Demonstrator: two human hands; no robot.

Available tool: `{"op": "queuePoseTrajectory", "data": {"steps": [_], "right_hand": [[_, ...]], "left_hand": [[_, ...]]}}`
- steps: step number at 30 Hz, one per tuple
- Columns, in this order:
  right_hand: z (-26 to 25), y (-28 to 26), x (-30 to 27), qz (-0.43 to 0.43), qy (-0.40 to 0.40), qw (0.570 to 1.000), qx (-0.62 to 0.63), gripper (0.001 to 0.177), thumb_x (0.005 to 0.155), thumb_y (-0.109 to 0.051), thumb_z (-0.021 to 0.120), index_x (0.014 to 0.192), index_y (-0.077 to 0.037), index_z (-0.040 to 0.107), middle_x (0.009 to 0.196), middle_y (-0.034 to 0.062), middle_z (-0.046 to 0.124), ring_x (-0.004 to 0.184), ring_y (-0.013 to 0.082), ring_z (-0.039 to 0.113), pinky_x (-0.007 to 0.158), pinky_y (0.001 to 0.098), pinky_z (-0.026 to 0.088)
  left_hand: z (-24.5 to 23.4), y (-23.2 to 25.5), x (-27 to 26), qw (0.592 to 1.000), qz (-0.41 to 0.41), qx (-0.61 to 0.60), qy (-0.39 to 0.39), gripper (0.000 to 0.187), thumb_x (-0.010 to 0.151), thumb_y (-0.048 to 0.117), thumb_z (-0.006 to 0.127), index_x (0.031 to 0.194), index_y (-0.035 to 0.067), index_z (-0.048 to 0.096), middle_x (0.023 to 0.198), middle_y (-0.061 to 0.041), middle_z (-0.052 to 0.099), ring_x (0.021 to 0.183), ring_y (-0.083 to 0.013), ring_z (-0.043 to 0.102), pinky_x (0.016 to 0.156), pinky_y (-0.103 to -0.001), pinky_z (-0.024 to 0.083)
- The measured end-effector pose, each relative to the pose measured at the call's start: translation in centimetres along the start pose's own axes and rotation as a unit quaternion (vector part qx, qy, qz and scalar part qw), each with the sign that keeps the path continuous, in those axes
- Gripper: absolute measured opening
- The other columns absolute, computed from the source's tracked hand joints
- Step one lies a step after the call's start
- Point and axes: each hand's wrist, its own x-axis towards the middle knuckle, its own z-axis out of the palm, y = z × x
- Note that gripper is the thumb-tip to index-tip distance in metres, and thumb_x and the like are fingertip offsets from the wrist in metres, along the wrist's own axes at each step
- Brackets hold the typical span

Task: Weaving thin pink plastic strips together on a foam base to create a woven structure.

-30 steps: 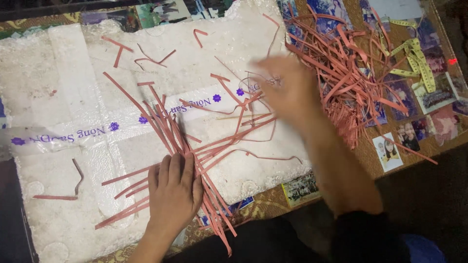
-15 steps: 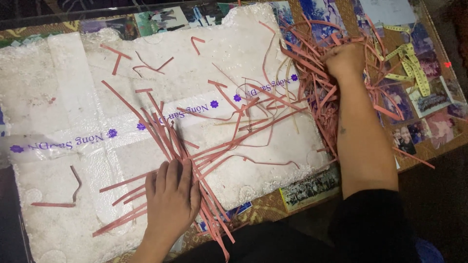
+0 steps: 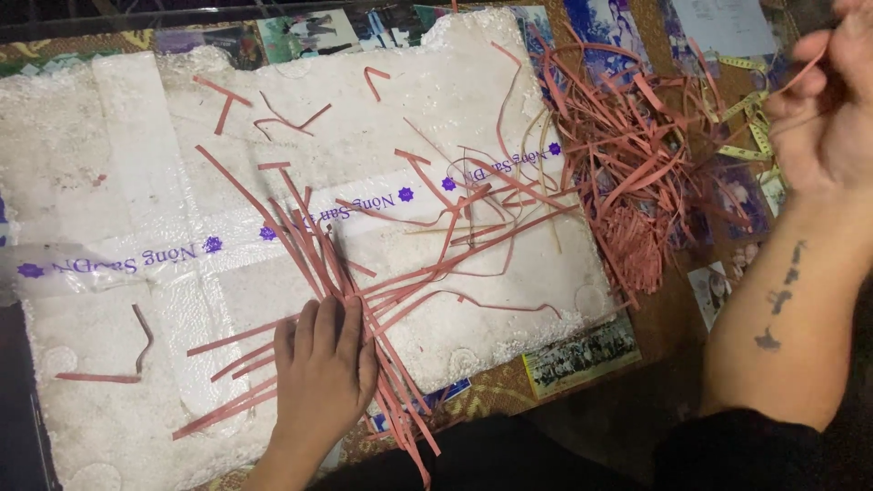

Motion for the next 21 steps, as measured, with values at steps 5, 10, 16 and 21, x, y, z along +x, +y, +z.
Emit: {"op": "queuePoseTrajectory", "data": {"steps": [5, 10, 16, 21], "right_hand": [[6.8, -0.2, -8.0, -0.096, -0.132, 0.986, -0.044, 0.023, 0.085, -0.02, 0.054, 0.105, -0.01, 0.047, 0.065, 0.0004, 0.052, 0.046, 0.0019, 0.042, 0.046, 0.0145, 0.037], [10.9, 2.3, -13.3, -0.169, -0.259, 0.871, -0.383, 0.023, 0.074, -0.011, 0.058, 0.097, -0.005, 0.062, 0.072, 0.0058, 0.064, 0.04, 0.0051, 0.042, 0.035, 0.0177, 0.039], [10.3, 6.3, -14.6, -0.133, -0.243, 0.808, -0.52, 0.02, 0.069, -0.027, 0.063, 0.086, -0.016, 0.066, 0.083, -0.0048, 0.065, 0.072, 0.0129, 0.06, 0.063, 0.0276, 0.045], [12.8, 6.2, -15.6, -0.167, -0.285, 0.806, -0.491, 0.03, 0.071, -0.025, 0.058, 0.099, -0.014, 0.061, 0.096, 0.002, 0.062, 0.083, 0.019, 0.056, 0.073, 0.0355, 0.045]], "left_hand": [[0.1, 0.0, -0.2, 1.0, -0.008, 0.011, -0.001, 0.045, 0.083, 0.03, 0.035, 0.119, 0.005, 0.045, 0.111, -0.014, 0.047, 0.102, -0.0294, 0.044, 0.084, -0.044, 0.033], [0.4, -0.1, -0.5, 1.0, -0.021, -0.011, -0.006, 0.045, 0.082, 0.033, 0.036, 0.118, 0.006, 0.047, 0.113, -0.015, 0.048, 0.104, -0.0302, 0.044, 0.087, -0.046, 0.031], [0.9, -0.1, -0.9, 0.999, -0.036, -0.023, -0.017, 0.047, 0.081, 0.032, 0.037, 0.12, 0.008, 0.043, 0.115, -0.013, 0.047, 0.108, -0.0308, 0.042, 0.09, -0.049, 0.03], [0.7, 0.0, -0.8, 0.999, -0.039, -0.018, -0.015, 0.046, 0.083, 0.033, 0.034, 0.119, 0.007, 0.046, 0.115, -0.013, 0.049, 0.107, -0.0291, 0.043, 0.09, -0.048, 0.029]]}}
